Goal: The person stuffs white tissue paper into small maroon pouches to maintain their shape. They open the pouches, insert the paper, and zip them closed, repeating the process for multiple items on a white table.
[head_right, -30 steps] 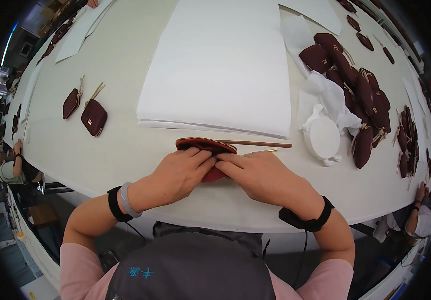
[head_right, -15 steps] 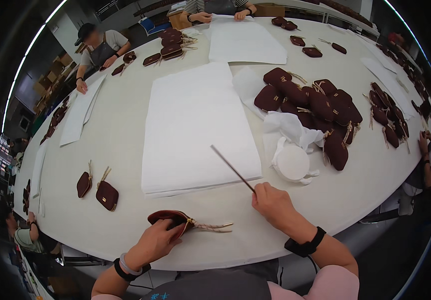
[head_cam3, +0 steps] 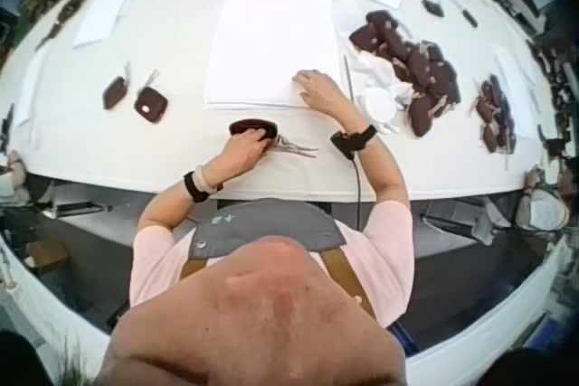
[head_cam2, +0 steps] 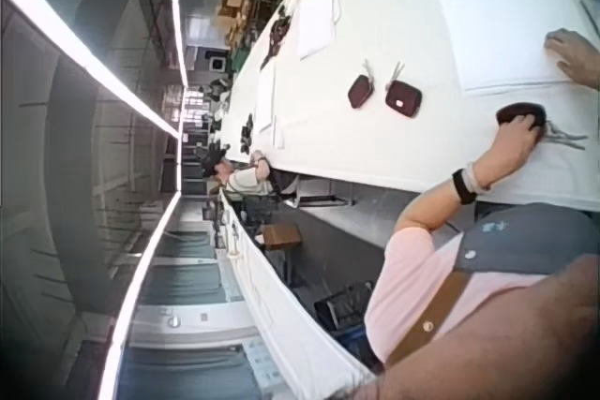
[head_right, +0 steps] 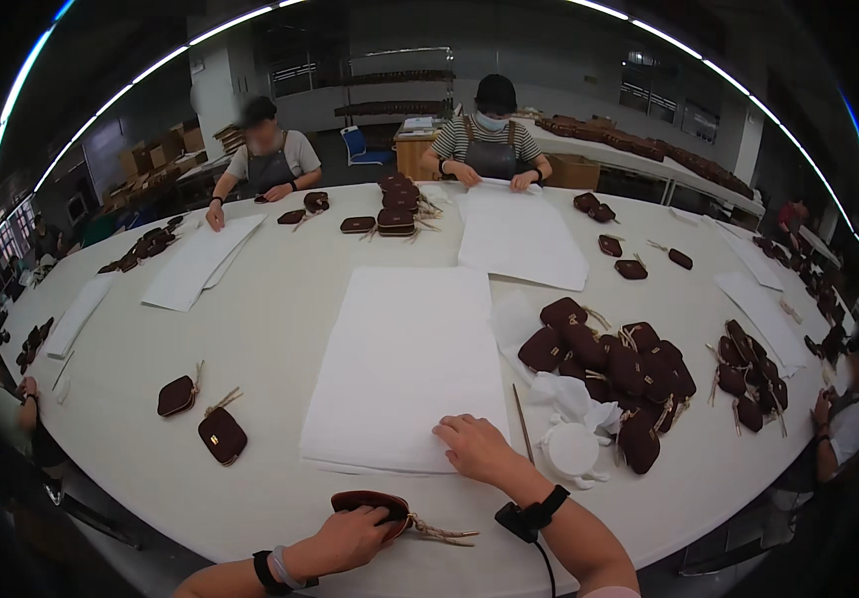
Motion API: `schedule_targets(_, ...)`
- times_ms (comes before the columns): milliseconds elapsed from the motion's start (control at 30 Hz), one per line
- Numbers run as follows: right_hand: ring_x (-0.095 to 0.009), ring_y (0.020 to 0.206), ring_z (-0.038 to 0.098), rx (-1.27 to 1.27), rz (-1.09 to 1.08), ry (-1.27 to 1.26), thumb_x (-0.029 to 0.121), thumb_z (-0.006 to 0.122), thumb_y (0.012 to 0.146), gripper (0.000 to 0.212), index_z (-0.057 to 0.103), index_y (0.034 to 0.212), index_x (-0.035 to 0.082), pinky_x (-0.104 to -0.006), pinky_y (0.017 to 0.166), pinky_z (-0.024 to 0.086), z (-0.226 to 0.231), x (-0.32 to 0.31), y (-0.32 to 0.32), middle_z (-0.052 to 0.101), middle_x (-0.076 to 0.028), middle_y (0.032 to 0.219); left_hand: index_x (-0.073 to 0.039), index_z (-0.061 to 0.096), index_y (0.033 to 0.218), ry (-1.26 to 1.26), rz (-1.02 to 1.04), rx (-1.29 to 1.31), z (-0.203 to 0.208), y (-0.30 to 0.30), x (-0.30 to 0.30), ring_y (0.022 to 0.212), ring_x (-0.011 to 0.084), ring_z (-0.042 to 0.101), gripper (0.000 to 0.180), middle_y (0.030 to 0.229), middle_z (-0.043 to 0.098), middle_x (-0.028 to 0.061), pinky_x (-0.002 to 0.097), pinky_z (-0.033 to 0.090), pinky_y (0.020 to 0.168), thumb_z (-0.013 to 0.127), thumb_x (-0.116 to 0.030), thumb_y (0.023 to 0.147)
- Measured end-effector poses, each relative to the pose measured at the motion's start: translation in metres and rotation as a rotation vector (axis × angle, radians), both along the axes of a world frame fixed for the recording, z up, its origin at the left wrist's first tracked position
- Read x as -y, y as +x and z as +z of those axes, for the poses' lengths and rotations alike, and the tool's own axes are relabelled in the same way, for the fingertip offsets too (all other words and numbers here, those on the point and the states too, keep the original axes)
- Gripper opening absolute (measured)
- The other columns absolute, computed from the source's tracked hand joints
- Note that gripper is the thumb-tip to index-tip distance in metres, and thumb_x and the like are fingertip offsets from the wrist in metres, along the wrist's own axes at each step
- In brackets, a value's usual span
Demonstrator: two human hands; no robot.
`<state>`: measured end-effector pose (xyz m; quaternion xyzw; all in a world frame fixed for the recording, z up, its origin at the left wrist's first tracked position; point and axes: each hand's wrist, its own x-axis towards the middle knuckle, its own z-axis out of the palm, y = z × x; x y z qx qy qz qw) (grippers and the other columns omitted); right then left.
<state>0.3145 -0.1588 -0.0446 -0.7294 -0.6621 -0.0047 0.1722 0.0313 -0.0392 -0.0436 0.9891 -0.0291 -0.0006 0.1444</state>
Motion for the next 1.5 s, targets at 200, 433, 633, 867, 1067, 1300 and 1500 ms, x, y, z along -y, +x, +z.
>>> schedule_targets(200, -0.031, 0.113, 0.063, 0.118, 0.059, -0.229, 0.009, 0.074, 0.079, 0.036, 0.065, 0.113, 0.013, -0.0456, 0.086, 0.055, 0.011, -0.064, 0.025, 0.065, -0.009, 0.119, -0.009, 0.072, 0.114, 0.002, 0.031, 0.065, 0.003, -0.005, -0.004, 0.087, 0.0307, 0.068, 0.025, 0.098, 0.065, 0.0128, 0.0416, 0.058, 0.068, 0.066, -0.017, 0.091)
schedule_targets(433, -0.035, 0.083, 0.067, -0.076, -0.131, -0.052, 0.007, 0.060, 0.090, 0.006, 0.061, 0.096, 0.008, -0.0471, 0.076, 0.053, -0.020, -0.084, 0.062, 0.066, -0.016, 0.090, -0.008, 0.071, 0.112, 0.129, 0.008, 0.064, 0.006, -0.010, 0.000, 0.082, 0.0285, 0.070, 0.027, 0.092, 0.068, 0.0121, 0.0387, 0.058, 0.066, 0.064, -0.011, 0.086)
schedule_targets(633, -0.031, 0.096, 0.065, -0.398, -0.080, -0.216, 0.028, 0.070, 0.090, 0.037, 0.066, 0.121, 0.008, -0.0453, 0.091, 0.053, 0.013, -0.051, 0.041, 0.066, -0.014, 0.105, -0.009, 0.066, 0.124, 0.128, 0.098, 0.066, 0.023, -0.020, 0.001, 0.071, 0.0245, 0.069, 0.039, 0.083, 0.067, 0.0092, 0.0348, 0.056, 0.064, 0.064, -0.009, 0.086)
schedule_targets(867, -0.033, 0.105, 0.059, -0.077, 0.073, -0.219, 0.016, 0.081, 0.078, 0.048, 0.064, 0.122, 0.007, -0.0406, 0.093, 0.052, 0.021, -0.036, 0.020, 0.063, -0.014, 0.118, -0.006, 0.066, 0.122, 0.118, 0.085, 0.071, 0.025, -0.011, -0.008, 0.076, 0.0239, 0.070, 0.037, 0.084, 0.068, 0.0082, 0.0349, 0.057, 0.068, 0.064, -0.008, 0.085)
schedule_targets(1067, -0.032, 0.099, 0.061, 0.005, 0.040, -0.319, 0.009, 0.079, 0.077, 0.032, 0.067, 0.107, 0.009, -0.0419, 0.084, 0.054, 0.022, -0.055, 0.019, 0.064, -0.012, 0.106, -0.004, 0.066, 0.118, 0.090, 0.102, 0.006, 0.031, -0.008, -0.008, 0.078, 0.0245, 0.070, 0.033, 0.085, 0.068, 0.0084, 0.0355, 0.057, 0.068, 0.064, -0.007, 0.085)
schedule_targets(1300, -0.031, 0.104, 0.061, -0.247, 0.005, -0.279, 0.013, 0.074, 0.083, 0.028, 0.069, 0.110, 0.009, -0.0424, 0.087, 0.053, 0.009, -0.049, 0.025, 0.063, -0.015, 0.107, -0.003, 0.067, 0.117, 0.061, 0.055, 0.109, 0.022, -0.006, -0.010, 0.073, 0.0232, 0.068, 0.034, 0.082, 0.065, 0.0081, 0.0341, 0.056, 0.062, 0.066, -0.009, 0.083)
schedule_targets(1500, -0.035, 0.122, 0.054, -0.191, 0.072, -0.307, 0.017, 0.079, 0.082, 0.053, 0.062, 0.132, 0.009, -0.0428, 0.101, 0.050, 0.030, -0.025, 0.012, 0.057, -0.016, 0.127, -0.012, 0.070, 0.118, 0.014, 0.192, 0.090, 0.019, -0.001, -0.010, 0.074, 0.0255, 0.070, 0.028, 0.086, 0.068, 0.0077, 0.0366, 0.058, 0.064, 0.069, -0.016, 0.090)
